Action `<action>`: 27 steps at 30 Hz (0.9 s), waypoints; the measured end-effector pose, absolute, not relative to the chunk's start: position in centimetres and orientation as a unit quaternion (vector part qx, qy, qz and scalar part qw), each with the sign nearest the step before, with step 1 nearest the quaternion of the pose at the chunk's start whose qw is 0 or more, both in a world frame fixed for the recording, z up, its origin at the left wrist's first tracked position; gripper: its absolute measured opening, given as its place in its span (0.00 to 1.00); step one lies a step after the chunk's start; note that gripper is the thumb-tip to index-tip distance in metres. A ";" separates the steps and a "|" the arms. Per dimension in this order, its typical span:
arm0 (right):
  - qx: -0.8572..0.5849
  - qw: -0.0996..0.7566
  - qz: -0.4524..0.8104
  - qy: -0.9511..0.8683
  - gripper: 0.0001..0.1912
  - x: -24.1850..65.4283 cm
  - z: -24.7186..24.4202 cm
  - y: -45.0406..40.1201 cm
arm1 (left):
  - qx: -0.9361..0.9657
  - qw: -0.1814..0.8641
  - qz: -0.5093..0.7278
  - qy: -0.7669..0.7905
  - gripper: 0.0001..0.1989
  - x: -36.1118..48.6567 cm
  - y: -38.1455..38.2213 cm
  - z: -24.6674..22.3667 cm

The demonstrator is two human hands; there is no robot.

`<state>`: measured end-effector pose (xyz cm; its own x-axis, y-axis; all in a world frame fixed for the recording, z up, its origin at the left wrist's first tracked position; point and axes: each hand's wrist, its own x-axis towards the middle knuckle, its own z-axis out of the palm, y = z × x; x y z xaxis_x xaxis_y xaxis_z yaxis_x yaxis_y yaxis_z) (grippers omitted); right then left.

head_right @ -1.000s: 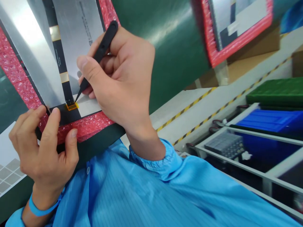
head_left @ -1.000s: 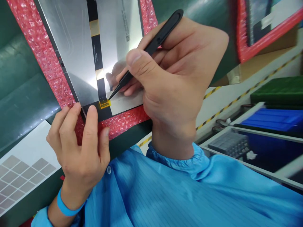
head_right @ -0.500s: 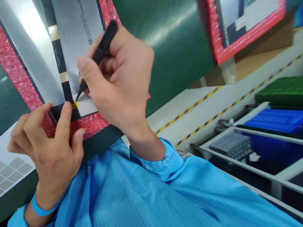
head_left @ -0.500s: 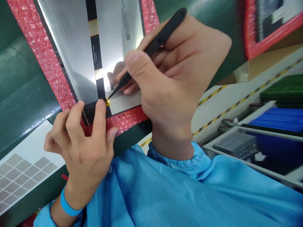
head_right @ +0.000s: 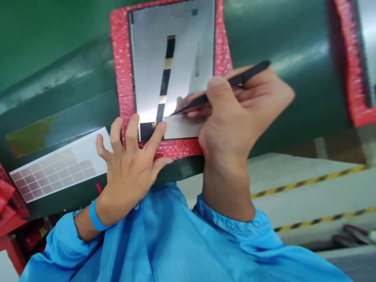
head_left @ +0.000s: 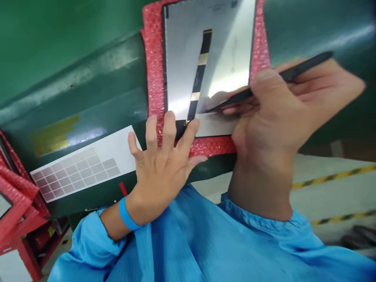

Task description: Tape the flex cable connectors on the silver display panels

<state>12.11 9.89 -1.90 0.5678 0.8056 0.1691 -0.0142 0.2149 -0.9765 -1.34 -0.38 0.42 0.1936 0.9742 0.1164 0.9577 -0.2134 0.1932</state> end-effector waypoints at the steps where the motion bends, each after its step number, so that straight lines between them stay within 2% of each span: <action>1: -0.552 0.691 0.300 -0.357 0.14 12.3 -2.0 9.9 | 0.775 0.034 0.111 0.621 0.36 -1.9 -0.8 0.5; 3: -0.550 0.684 0.323 -0.354 0.15 12.6 -1.9 9.8 | 0.782 0.044 0.133 0.608 0.33 -3.8 -1.9 0.9; 5: -0.538 0.681 0.342 -0.360 0.14 12.3 -1.1 9.3 | 0.775 0.060 0.174 0.605 0.25 -6.8 -3.2 1.2; 8: -0.504 0.680 0.349 -0.402 0.08 9.6 0.4 7.5 | 0.732 0.054 0.229 0.639 0.19 -12.4 -5.2 0.8; 11: -0.472 0.590 0.450 -0.476 0.06 5.2 1.2 5.3 | 0.723 0.054 0.203 0.658 0.26 -16.6 -6.4 -0.5; 15: -0.431 0.472 0.554 -0.534 0.14 1.3 0.1 3.9 | 0.739 0.068 0.175 0.647 0.33 -17.7 -6.8 -1.7; 20: -0.427 0.445 0.561 -0.551 0.20 0.8 -1.6 4.1 | 0.731 0.093 0.187 0.650 0.35 -17.1 -6.7 -1.7; 27: -0.437 0.422 0.563 -0.560 0.19 0.8 -1.8 4.1 | 0.731 0.101 0.191 0.647 0.35 -17.2 -6.7 -1.8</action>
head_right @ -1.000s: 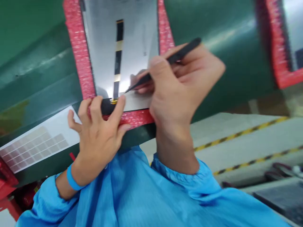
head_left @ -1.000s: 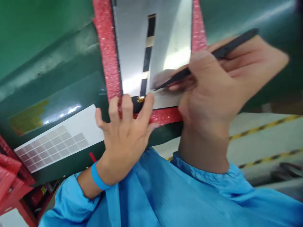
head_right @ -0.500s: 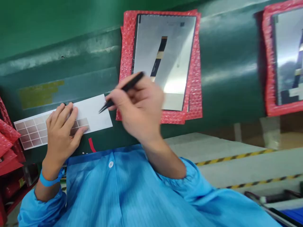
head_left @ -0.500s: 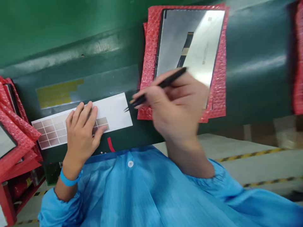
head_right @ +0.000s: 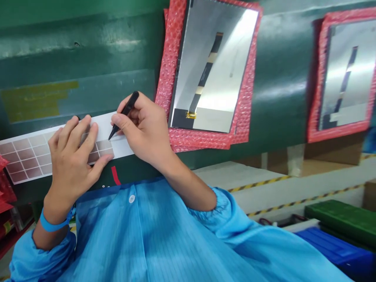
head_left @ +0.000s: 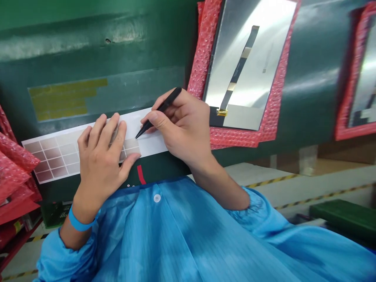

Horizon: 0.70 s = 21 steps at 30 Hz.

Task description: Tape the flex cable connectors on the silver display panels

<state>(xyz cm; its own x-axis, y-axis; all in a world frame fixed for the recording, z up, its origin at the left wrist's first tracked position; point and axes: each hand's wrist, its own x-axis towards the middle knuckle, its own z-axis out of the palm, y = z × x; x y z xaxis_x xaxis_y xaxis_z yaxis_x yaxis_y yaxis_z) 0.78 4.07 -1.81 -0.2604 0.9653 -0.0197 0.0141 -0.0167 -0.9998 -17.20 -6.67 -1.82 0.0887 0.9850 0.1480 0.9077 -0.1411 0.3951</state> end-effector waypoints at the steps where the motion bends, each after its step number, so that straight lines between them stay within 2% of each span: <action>1: -0.437 0.420 0.564 -0.561 0.19 0.8 -1.8 4.1 | 0.732 0.100 0.189 0.647 0.35 -17.2 -6.7 -1.8; 10: -0.433 0.404 0.579 -0.560 0.20 0.5 -1.8 4.3 | 0.732 0.093 0.186 0.649 0.34 -17.2 -6.5 -1.6; 16: -0.385 0.482 0.590 -0.521 0.19 0.3 -1.3 3.5 | 0.740 0.081 0.184 0.641 0.35 -17.8 -6.3 -1.6; 21: -0.434 0.559 0.502 -0.498 0.19 6.3 0.3 6.3 | 0.745 0.076 0.161 0.643 0.31 -17.9 -5.6 -0.1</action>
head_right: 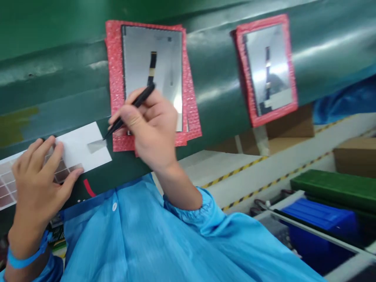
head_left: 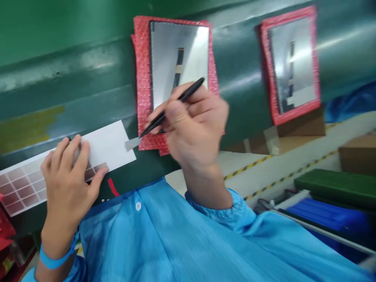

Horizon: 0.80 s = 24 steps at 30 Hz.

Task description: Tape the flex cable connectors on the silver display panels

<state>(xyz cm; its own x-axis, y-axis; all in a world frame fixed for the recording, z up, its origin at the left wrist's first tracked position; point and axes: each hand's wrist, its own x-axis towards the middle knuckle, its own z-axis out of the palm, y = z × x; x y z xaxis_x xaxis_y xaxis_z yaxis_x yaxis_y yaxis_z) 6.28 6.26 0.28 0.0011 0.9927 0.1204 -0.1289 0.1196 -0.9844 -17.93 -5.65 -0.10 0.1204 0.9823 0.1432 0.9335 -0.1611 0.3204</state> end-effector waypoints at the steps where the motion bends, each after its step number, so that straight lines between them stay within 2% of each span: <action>1: -0.456 0.564 0.478 -0.495 0.19 8.0 0.5 7.1 | 0.743 0.073 0.160 0.646 0.29 -17.5 -5.3 0.4; 5: -0.511 0.569 0.424 -0.486 0.18 13.7 0.3 9.7 | 0.733 0.079 0.245 0.629 0.20 -13.3 -2.9 2.0; 9: -0.519 0.576 0.429 -0.463 0.15 15.1 -0.5 10.5 | 0.719 0.094 0.335 0.602 0.12 -7.2 0.4 1.7; 14: -0.539 0.569 0.440 -0.439 0.14 14.8 -0.6 10.5 | 0.719 0.085 0.345 0.598 0.12 -3.8 2.9 -0.2; 24: -0.580 0.526 0.457 -0.421 0.08 14.2 0.3 10.3 | 0.726 0.097 0.315 0.604 0.15 -3.9 2.8 -0.4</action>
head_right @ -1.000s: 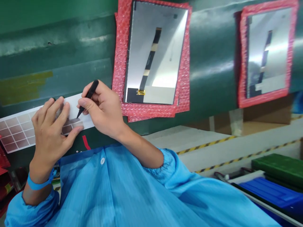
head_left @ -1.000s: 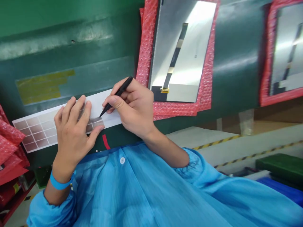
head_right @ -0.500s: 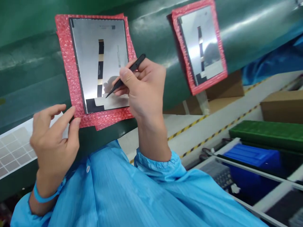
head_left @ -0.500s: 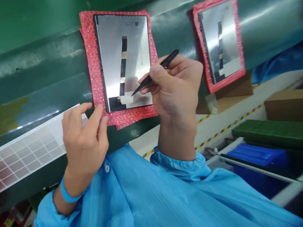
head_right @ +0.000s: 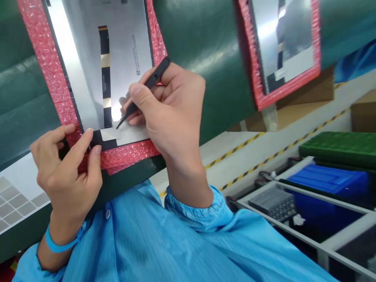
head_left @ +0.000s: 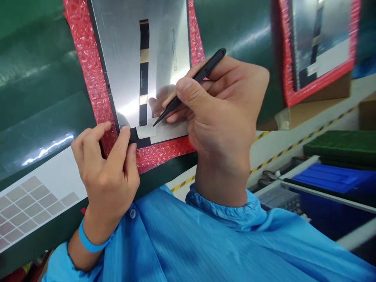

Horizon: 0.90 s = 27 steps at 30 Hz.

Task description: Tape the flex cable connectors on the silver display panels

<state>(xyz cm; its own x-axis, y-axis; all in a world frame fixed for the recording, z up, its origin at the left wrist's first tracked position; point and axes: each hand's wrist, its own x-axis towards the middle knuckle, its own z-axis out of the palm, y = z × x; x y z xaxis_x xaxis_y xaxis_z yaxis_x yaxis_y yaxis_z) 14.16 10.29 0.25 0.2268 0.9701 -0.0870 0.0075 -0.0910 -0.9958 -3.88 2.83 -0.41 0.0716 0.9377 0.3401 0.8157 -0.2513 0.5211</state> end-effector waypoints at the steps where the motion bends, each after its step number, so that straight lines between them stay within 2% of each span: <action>1: -0.583 0.523 0.459 -0.421 0.08 14.2 0.4 10.3 | 0.726 0.098 0.312 0.605 0.15 -3.9 2.8 -0.4; 13: -0.600 0.503 0.450 -0.430 0.11 14.2 0.6 10.4 | 0.733 0.102 0.298 0.603 0.15 -4.0 2.8 0.0; 27: -0.603 0.505 0.446 -0.428 0.09 14.1 0.8 10.3 | 0.727 0.114 0.291 0.611 0.15 -3.8 2.7 0.1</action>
<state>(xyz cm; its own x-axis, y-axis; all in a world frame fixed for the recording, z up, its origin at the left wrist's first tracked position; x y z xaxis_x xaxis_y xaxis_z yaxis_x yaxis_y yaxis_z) 14.14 10.26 0.83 0.2360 0.9659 -0.1066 0.0653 -0.1252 -0.9900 -3.76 2.70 0.13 0.0840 0.9550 0.2845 0.8221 -0.2278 0.5218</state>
